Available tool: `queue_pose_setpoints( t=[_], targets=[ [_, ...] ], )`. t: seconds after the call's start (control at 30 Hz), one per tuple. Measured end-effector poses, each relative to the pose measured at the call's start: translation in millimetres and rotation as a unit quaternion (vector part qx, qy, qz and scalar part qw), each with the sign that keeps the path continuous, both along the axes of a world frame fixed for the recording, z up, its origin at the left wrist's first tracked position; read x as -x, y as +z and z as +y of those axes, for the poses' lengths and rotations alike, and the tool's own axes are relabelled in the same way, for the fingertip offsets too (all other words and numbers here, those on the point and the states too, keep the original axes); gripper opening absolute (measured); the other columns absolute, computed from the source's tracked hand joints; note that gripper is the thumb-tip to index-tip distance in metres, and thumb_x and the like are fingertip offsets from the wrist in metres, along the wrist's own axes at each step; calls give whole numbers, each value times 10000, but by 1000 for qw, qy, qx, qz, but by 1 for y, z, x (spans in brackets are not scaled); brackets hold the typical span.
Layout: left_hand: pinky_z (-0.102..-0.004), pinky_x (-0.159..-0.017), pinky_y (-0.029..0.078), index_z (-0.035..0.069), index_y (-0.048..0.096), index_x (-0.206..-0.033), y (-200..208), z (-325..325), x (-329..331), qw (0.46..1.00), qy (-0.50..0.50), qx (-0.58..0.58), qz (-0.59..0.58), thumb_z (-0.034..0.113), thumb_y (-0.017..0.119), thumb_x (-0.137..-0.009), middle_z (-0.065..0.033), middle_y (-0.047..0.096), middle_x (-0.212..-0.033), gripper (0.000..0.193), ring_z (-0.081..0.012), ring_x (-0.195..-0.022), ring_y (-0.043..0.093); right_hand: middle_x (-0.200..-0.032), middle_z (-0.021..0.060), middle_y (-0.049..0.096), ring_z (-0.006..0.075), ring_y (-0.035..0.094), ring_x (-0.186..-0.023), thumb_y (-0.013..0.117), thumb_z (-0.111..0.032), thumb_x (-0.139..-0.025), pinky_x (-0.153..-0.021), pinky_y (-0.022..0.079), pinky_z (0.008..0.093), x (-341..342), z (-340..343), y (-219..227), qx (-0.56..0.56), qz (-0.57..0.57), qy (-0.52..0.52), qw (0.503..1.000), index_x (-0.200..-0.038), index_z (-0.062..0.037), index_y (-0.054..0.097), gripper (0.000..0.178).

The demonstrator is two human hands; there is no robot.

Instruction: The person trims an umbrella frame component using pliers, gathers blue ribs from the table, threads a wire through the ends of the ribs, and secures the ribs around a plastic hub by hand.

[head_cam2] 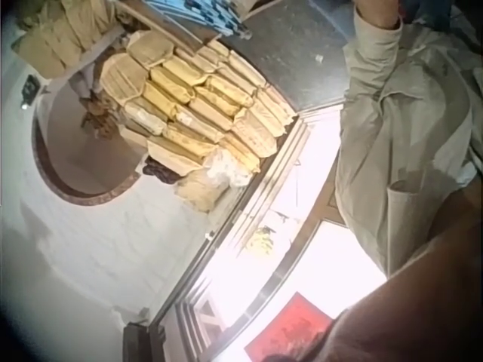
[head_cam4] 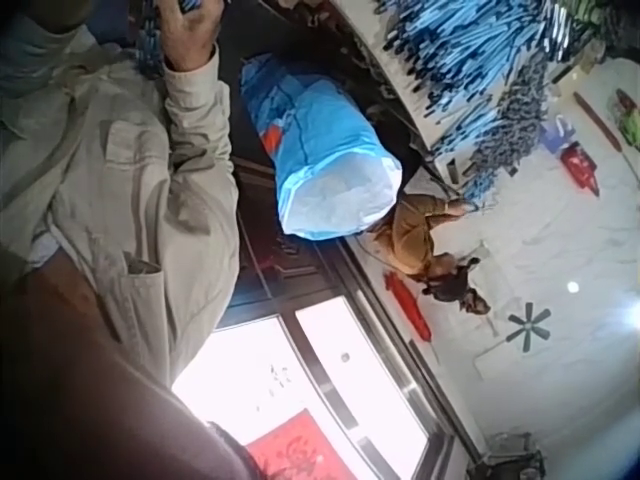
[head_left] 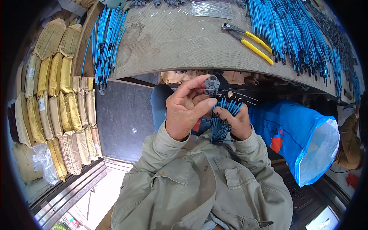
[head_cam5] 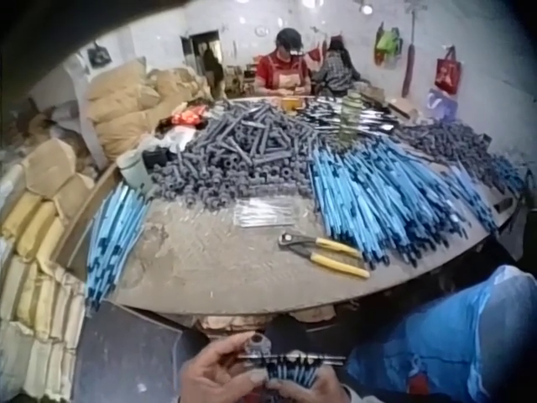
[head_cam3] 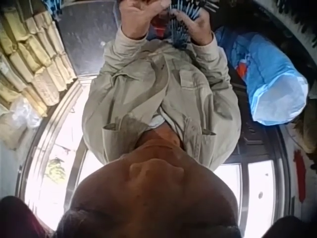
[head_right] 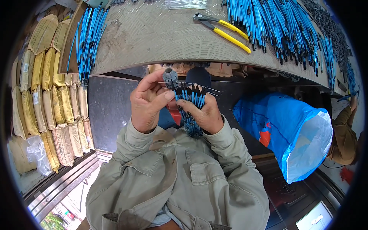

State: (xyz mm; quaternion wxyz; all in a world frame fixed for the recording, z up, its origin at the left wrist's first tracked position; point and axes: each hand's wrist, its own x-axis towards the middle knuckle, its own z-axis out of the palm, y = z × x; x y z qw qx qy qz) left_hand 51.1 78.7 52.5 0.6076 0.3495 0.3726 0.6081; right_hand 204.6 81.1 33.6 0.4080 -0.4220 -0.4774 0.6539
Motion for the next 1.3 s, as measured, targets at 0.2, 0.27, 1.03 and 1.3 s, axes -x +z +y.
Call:
queue_pose_setpoints(
  t=[0.2,0.27,1.03,1.3],
  targets=[
    [-259,-844,472,-59,520,-1158,-2,-2,-3,999,34,-20,3,-75,647,-761,-81,569,-1040,418,-131,-953,555,-690,-29,558,36,457,-590,613,-43,-807,-545,368,195,5,1,5,-47,-1,20,999,-879,-6,601,81],
    [-250,-831,471,-60,521,-1157,-3,-1,-4,998,59,-20,23,-62,641,-775,-79,578,-1029,400,-125,-931,558,-699,-28,562,37,463,-599,608,-43,-812,-550,374,195,4,1,7,-51,-1,17,999,-881,-8,602,78],
    [-254,-877,406,-88,514,-1158,2,-7,-3,982,25,-100,157,21,577,-853,-110,509,-1157,330,-147,-1012,516,-903,67,476,150,444,-886,650,-105,-791,-810,350,291,-3,27,-2,-221,92,90,967,-953,-42,464,254],
    [-278,-913,392,-86,509,-1168,2,-12,-4,984,35,-76,157,38,557,-869,-132,521,-1183,328,-173,-1065,510,-885,85,489,183,462,-829,634,-58,-789,-767,367,294,0,15,-16,-127,153,46,979,-921,-24,488,200]
  ],
)
